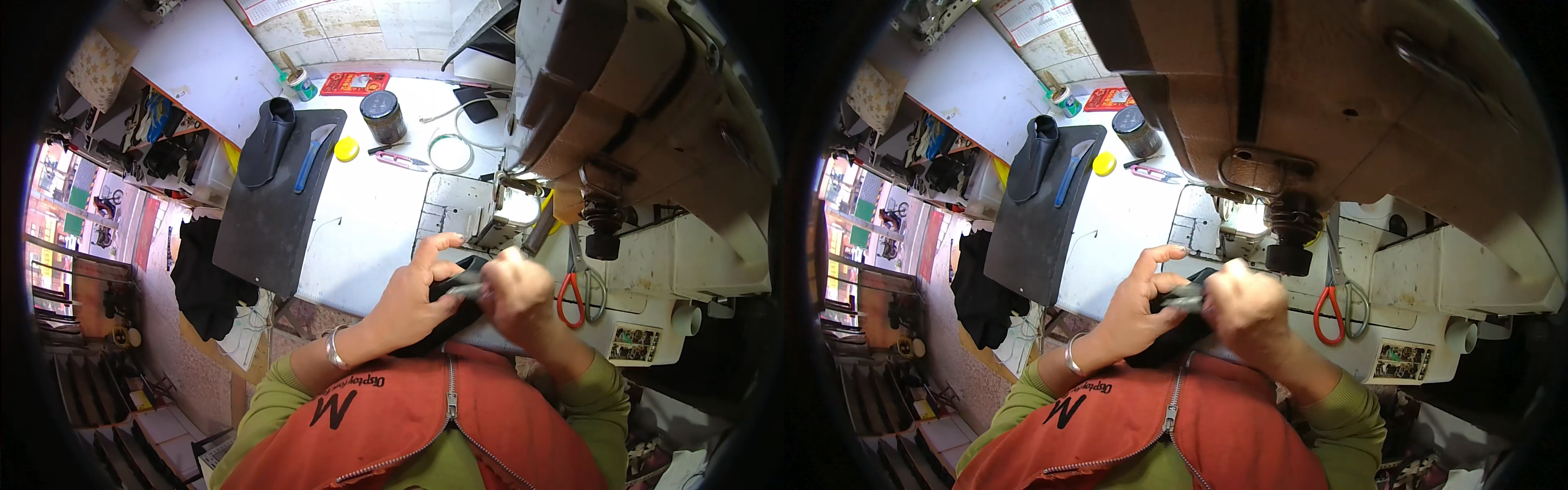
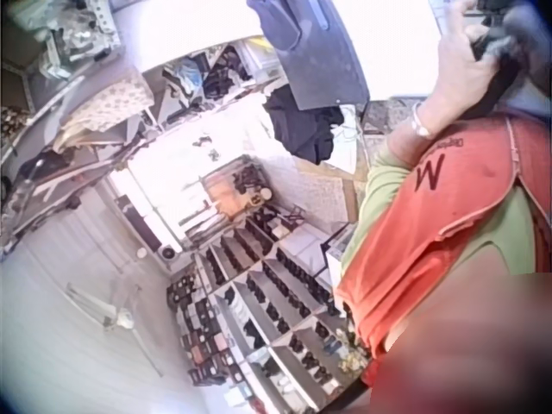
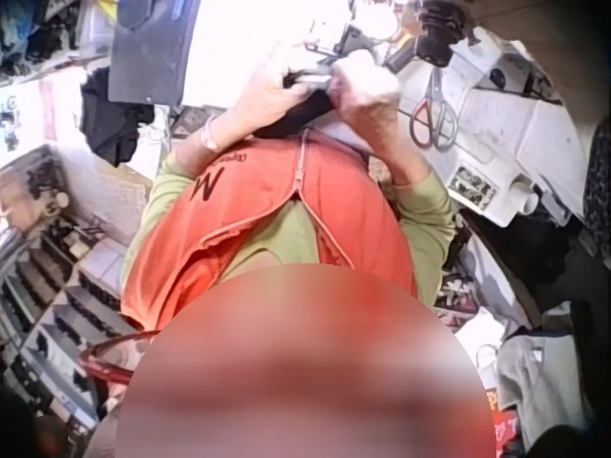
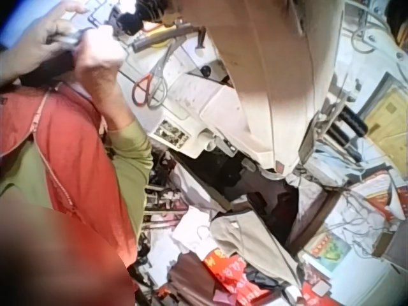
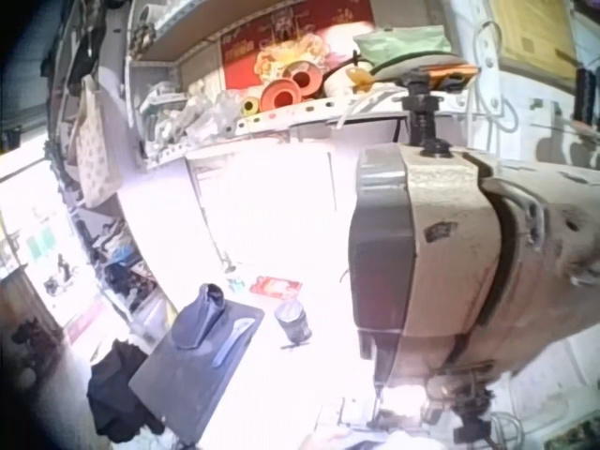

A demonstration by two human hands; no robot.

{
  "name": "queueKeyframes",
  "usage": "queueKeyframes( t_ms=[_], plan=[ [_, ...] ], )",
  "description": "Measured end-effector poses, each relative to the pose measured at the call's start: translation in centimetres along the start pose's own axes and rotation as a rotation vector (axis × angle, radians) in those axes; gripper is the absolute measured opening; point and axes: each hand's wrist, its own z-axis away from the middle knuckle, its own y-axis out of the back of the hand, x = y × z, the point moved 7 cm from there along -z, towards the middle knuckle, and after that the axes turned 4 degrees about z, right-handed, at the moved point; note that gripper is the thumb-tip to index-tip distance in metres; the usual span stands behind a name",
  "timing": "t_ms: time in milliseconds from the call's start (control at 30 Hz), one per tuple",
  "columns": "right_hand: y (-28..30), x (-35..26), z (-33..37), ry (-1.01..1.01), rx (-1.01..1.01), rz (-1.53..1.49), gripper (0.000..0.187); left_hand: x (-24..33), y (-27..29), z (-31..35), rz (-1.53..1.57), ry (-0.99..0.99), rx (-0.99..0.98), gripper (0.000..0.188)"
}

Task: The person sews a black shoe upper on an industrial sewing machine, then trims excess thread and edges with scissors and a knife. They repeatedly inspect and adjust the shoe, cutting small sections and smoothing the material by hand.

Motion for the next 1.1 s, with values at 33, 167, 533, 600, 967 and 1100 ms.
queueKeyframes(
  t_ms=[33, 167, 533, 600, 967, 1100],
  plan=[
    [0.4, 1.5, 0.6, -0.095, 0.019, 0.022, 0.015, -0.5, 0.2, 0.1, 0.084, -0.015, -0.001, 0.062],
    [1.1, 4.6, 4.3, -0.345, 0.057, -0.175, 0.013, 0.1, 1.3, -0.6, 0.292, 0.027, -0.202, 0.06],
    [-5.3, 1.8, 2.6, -0.837, -0.012, -1.334, 0.016, 6.1, 6.6, -0.6, -0.375, -0.425, 0.315, 0.043],
    [-6.8, 1.5, 3.3, -0.791, 0.073, -1.366, 0.017, 1.5, 7.7, 2.4, 0.099, -0.287, 0.511, 0.045],
    [-10.0, -1.2, 4.4, -0.891, -0.036, -1.391, 0.039, -6.4, 4.7, 3.9, 0.668, 0.269, 0.352, 0.032],
    [-10.3, -1.7, 4.6, -0.923, 0.011, -1.367, 0.031, -5.2, 5.2, 4.2, 0.45, 0.107, 0.448, 0.02]
  ],
)
